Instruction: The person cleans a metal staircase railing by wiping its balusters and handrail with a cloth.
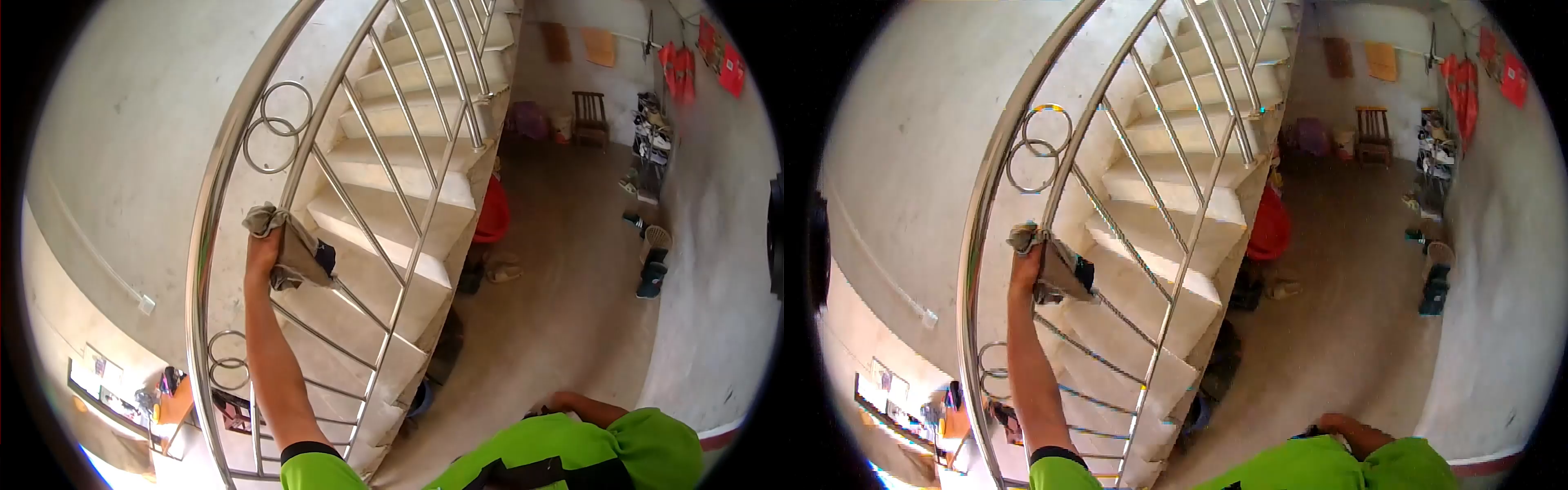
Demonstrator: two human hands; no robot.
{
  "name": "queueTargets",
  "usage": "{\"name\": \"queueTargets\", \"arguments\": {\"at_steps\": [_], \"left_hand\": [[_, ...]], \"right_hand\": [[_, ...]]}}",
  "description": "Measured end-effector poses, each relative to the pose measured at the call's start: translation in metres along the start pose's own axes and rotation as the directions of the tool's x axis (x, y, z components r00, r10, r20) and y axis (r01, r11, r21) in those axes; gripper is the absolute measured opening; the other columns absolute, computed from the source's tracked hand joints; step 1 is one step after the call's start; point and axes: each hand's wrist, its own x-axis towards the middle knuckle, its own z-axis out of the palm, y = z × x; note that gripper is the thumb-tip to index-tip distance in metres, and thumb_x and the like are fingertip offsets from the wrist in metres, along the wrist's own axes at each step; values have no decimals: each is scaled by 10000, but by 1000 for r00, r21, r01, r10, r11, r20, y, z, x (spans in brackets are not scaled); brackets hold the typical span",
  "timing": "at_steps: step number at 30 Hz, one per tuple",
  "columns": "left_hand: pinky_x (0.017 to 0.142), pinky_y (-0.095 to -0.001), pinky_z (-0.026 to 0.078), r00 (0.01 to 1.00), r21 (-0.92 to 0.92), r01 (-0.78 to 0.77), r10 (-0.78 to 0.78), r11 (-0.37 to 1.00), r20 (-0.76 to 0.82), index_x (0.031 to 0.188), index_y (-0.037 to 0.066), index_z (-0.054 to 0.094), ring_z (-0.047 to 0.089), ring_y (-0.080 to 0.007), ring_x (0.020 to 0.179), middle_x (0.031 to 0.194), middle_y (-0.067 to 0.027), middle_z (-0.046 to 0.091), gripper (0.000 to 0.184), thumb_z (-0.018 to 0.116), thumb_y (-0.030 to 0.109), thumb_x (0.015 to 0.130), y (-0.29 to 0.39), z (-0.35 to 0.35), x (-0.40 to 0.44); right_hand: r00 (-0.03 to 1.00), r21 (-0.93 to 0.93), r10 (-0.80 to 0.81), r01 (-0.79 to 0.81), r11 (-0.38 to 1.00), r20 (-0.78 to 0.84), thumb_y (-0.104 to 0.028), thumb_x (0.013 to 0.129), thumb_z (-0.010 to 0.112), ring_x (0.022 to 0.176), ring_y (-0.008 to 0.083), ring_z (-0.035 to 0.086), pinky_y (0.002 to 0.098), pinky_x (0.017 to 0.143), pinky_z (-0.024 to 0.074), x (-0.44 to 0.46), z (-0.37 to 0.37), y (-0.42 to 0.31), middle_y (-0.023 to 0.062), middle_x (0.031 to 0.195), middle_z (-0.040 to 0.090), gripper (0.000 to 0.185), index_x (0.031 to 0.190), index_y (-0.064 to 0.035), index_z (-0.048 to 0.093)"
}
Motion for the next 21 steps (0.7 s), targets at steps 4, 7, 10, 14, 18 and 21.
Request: {"name": "queueTargets", "arguments": {"at_steps": [4,7,10,14,18,21], "left_hand": [[772,-462,509,921,682,182,120,708,-371,1054,69,651,633,-402,888,950,-200,667,378,666,352,804,22,21,-39],[734,-460,509,891,725,28,312,688,-330,1146,71,573,628,-378,877,966,-175,636,408,656,279,804,26,25,-59],[707,-458,506,906,755,-50,348,653,-241,1237,73,489,618,-363,877,993,-151,592,479,645,207,804,25,13,-76],[695,-453,505,942,750,-59,286,659,-178,1284,67,438,618,-361,874,1021,-149,575,527,640,149,804,20,-3,-88],[699,-448,505,930,741,-105,330,663,-163,1288,37,428,600,-366,906,1049,-161,563,539,627,87,789,6,-15,-110],[752,-452,488,942,744,-79,294,663,-162,1306,26,415,561,-379,983,1115,-181,537,588,624,40,757,-4,-26,-133]], "right_hand": [[879,-162,468,-450,878,94,-326,761,605,569,259,600,421,599,496,-124,-115,-127,132,673,650,309,719,-32,690],[898,-268,438,-416,869,28,-314,753,617,592,264,616,414,618,505,-122,-151,-127,132,728,671,291,766,-36,702],[949,-79,171,-198,977,-265,-296,757,616,614,273,627,410,626,511,-99,-160,-119,135,776,681,290,826,-26,697],[929,467,145,33,884,-340,-179,828,643,668,176,636,325,610,512,-94,-134,-121,60,755,669,148,860,-42,687],[986,-444,-161,129,887,-36,-144,767,598,722,254,652,392,630,505,-106,-81,-122,128,793,677,147,845,-48,678],[964,-529,-70,201,825,258,-148,739,589,748,286,657,425,641,498,-116,-55,-136,155,799,678,167,846,-50,671]]}}
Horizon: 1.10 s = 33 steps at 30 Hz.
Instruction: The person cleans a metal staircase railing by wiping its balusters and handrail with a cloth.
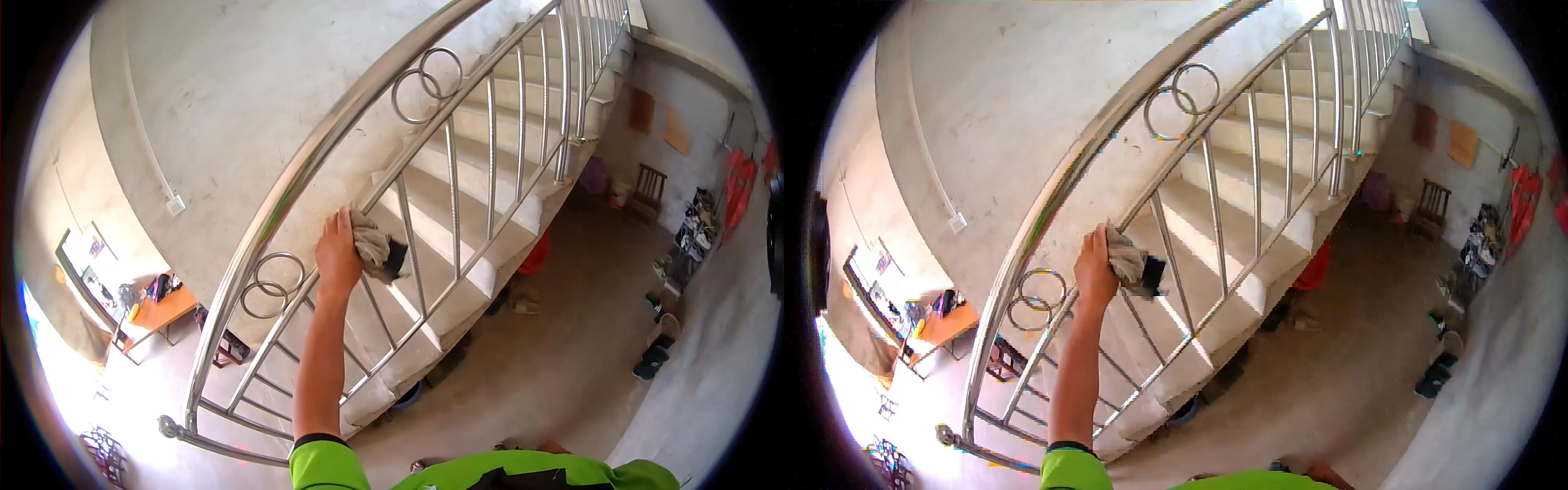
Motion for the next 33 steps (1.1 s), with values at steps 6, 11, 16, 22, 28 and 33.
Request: {"name": "queueTargets", "arguments": {"at_steps": [6,11,16,22,28,33], "left_hand": [[961,-494,394,991,-42,-55,49,998,-124,1430,78,326,470,-441,1154,1294,-248,470,833,664,-24,675,-20,-11,-51],[1036,-500,330,947,-368,-84,-40,926,-318,1287,59,522,461,-445,1201,1301,-240,506,589,669,93,717,-17,-4,-70],[962,-385,439,935,-785,342,-105,516,339,1130,20,613,580,-308,1123,1169,-175,622,433,710,51,710,6,-7,-178],[998,-450,410,837,-633,126,260,764,481,1186,17,544,498,-388,1194,1238,-193,557,536,739,135,701,39,-37,-286],[1064,-481,333,840,-474,341,-36,812,542,1392,18,353,366,-403,1301,1357,-174,469,799,737,195,715,15,-91,-320],[999,-446,416,615,-259,634,-273,728,739,1363,59,440,481,-390,1215,1275,-194,554,654,663,321,807,-30,-139,-379]], "right_hand": [[979,240,153,-182,953,136,-160,766,591,745,267,653,414,646,497,-1,-9,-44,141,786,673,173,882,-55,665],[999,-178,10,-4,984,32,-170,789,592,742,251,650,406,651,495,20,-47,-78,129,775,669,179,911,-60,661],[986,995,158,69,-76,-56,-438,914,570,945,192,637,456,863,516,53,-188,-203,83,1001,646,370,1092,-117,614],[846,861,-461,-4,-509,-269,-414,939,562,1133,168,549,414,942,492,60,-288,-366,81,1247,546,483,1319,-137,456],[897,904,-129,428,7,-424,-272,885,647,952,164,610,338,841,497,117,-261,-403,43,1093,617,423,1227,-50,537],[737,743,212,666,-64,-642,-179,812,701,952,166,575,330,822,483,96,-392,-418,42,1075,601,440,1209,-83,537]]}}
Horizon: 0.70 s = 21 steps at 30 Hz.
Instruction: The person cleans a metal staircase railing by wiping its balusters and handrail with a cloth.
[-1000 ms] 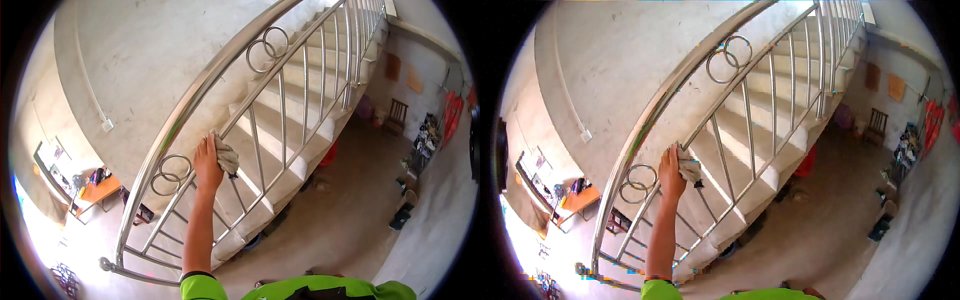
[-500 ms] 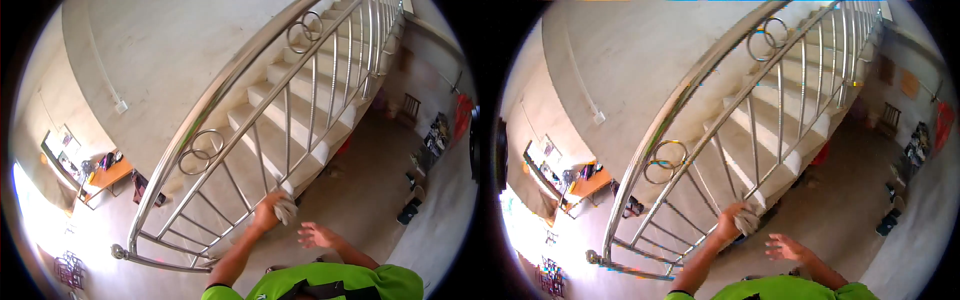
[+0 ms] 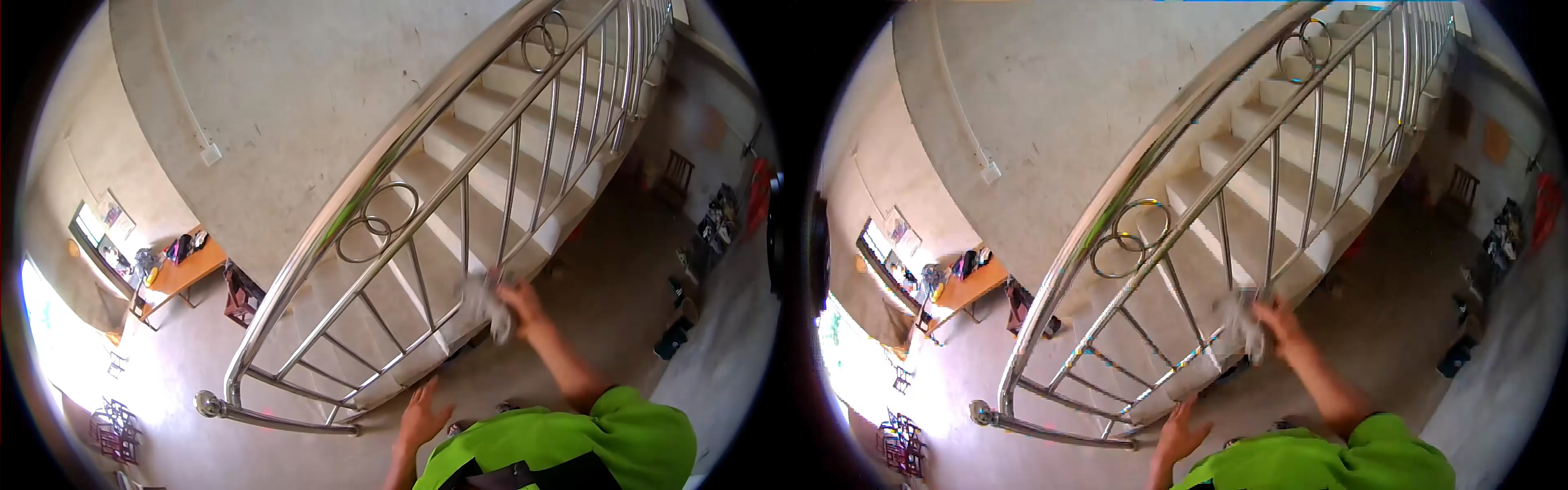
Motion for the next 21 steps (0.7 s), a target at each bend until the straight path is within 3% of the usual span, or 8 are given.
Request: {"name": "queueTargets", "arguments": {"at_steps": [2,4,6,8,9,11,15,21], "left_hand": [[966,-415,450,920,102,226,-247,969,306,1266,30,548,545,-400,1145,1162,-210,618,587,678,370,805,-66,14,-30],[836,-478,493,884,317,-5,-144,949,445,1022,40,662,625,-386,958,1055,-178,664,381,582,370,850,-148,53,-78],[832,-471,494,778,-89,520,-428,850,461,1025,36,661,627,-379,952,1051,-175,666,374,583,357,849,-138,50,-105],[827,-465,496,688,-370,722,-552,584,472,1028,33,660,629,-371,946,1048,-172,667,368,585,344,848,-112,43,-118],[825,-461,496,675,-421,738,-569,528,470,1030,31,660,630,-367,943,1046,-171,668,364,586,338,847,-100,38,-117],[821,-455,497,661,-474,747,-594,466,459,1033,27,659,631,-359,937,1042,-168,669,358,587,325,846,-82,28,-106],[813,-441,499,637,-497,760,-630,419,443,1039,20,657,635,-344,925,1035,-162,672,346,591,298,844,-63,12,-87],[800,-421,503,627,-487,769,-634,413,452,1048,10,654,641,-321,907,1024,-153,676,330,596,259,840,-45,1,-56]], "right_hand": [[967,-21,-256,256,967,-8,-192,821,704,979,168,569,349,859,477,48,7,-55,56,1115,585,491,1255,-91,497],[837,-39,-539,544,838,91,-148,829,682,966,142,548,317,869,464,68,46,-108,47,1089,576,466,1250,-71,497],[749,-86,-645,661,746,153,-129,835,663,960,128,540,298,868,459,99,77,-120,39,1077,569,440,1238,-61,500],[347,-413,-930,870,270,123,-103,836,611,854,110,553,274,751,472,146,82,-93,19,960,582,366,1179,-27,508],[356,-411,-928,866,283,112,-103,836,611,854,110,553,274,751,472,154,74,-77,19,960,582,366,1179,-27,508],[723,-535,-681,622,572,113,-93,819,584,723,114,562,291,627,460,156,55,-40,6,831,583,324,1122,-4,511],[877,-580,-478,413,702,46,-116,823,585,657,113,547,313,563,440,156,12,29,21,773,592,290,1085,-6,529],[837,-483,-533,519,706,121,-125,819,593,657,112,553,314,630,473,150,-28,74,29,737,617,244,1034,-10,585]]}}
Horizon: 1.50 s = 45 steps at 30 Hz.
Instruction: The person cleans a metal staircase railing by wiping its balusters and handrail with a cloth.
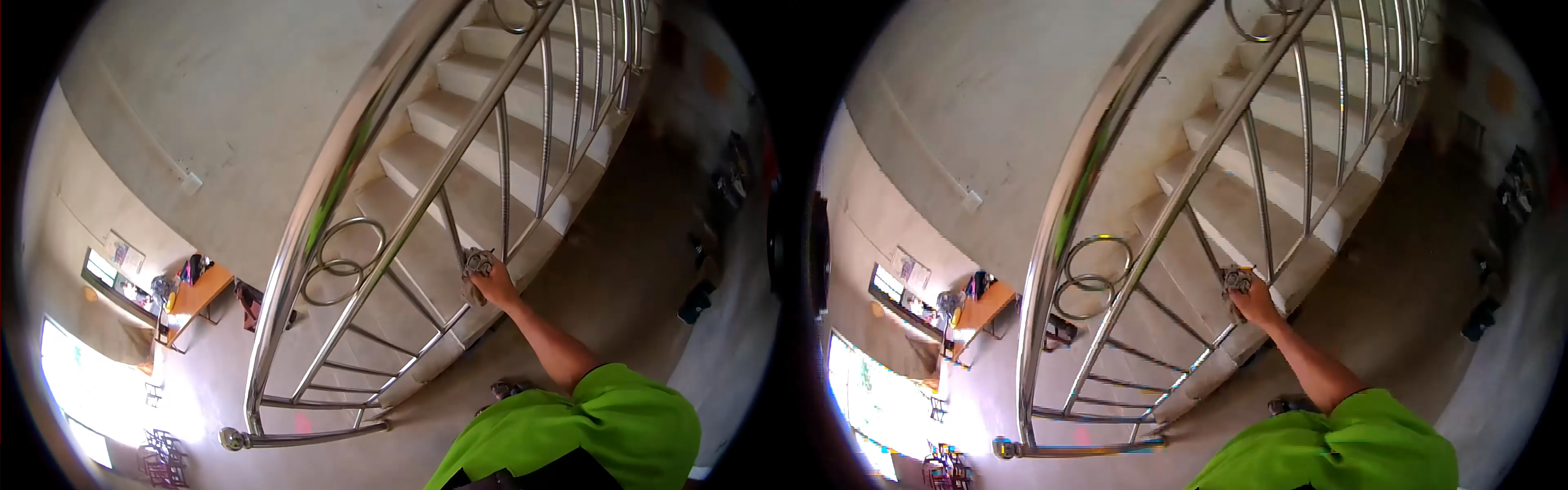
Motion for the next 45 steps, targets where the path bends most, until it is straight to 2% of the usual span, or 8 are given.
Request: {"name": "queueTargets", "arguments": {"at_steps": [2,6,8,14,26,37,43,45], "left_hand": [[796,-414,504,1000,-1,9,-9,1000,8,1051,6,653,643,-313,901,1020,-151,678,325,597,246,839,8,1,0],[788,-401,506,1000,-15,15,-14,1000,16,1057,-1,651,646,-298,889,1013,-145,681,317,601,220,836,18,2,-2],[784,-394,507,1000,-30,13,-12,999,22,1060,-4,650,648,-290,883,1009,-142,682,313,602,207,835,21,2,-5],[771,-374,510,1000,-91,7,-5,996,25,1069,-15,647,654,-267,865,998,-133,686,303,607,168,832,23,4,-21],[746,-334,516,997,-364,69,-56,929,47,1088,-36,641,665,-221,829,977,-116,695,293,617,90,824,-11,15,-90],[723,-297,522,969,-723,218,-55,655,241,1104,-56,636,675,-179,796,957,-100,703,296,626,19,818,-29,45,-120],[706,-266,517,969,-550,44,-170,834,-181,1088,-87,625,661,-164,743,915,-109,689,279,590,-30,817,-4,82,-135],[700,-263,515,951,-557,50,-210,829,-226,1078,-91,627,657,-165,736,902,-110,685,268,578,-27,822,-7,87,-136]], "right_hand": [[990,72,139,-140,988,12,-115,827,621,695,105,577,294,672,486,16,-14,-23,24,755,644,202,992,1,623],[943,301,42,64,951,-331,-74,839,665,771,103,605,273,707,488,79,-50,-136,23,849,674,172,985,10,631],[849,52,-342,394,918,-402,-64,833,663,760,120,604,272,731,486,110,-67,-185,28,842,669,195,1014,-3,626],[780,-239,-479,416,877,-402,-51,825,647,723,132,581,281,704,473,147,-57,-153,40,805,641,179,1001,-39,616],[969,189,69,-24,982,-236,-32,837,640,793,85,576,247,719,469,84,-77,-28,-27,901,634,212,1048,-31,623],[923,91,-291,322,942,-252,-142,899,649,876,108,604,270,797,466,152,-78,-136,35,1005,666,261,1083,42,638],[985,297,-79,122,947,-151,-128,911,620,881,135,628,274,781,502,137,-90,-80,82,1008,673,257,1128,9,613],[996,122,-57,65,990,-65,-140,906,632,882,148,627,281,800,494,126,-98,-54,79,1024,664,280,1130,27,611]]}}
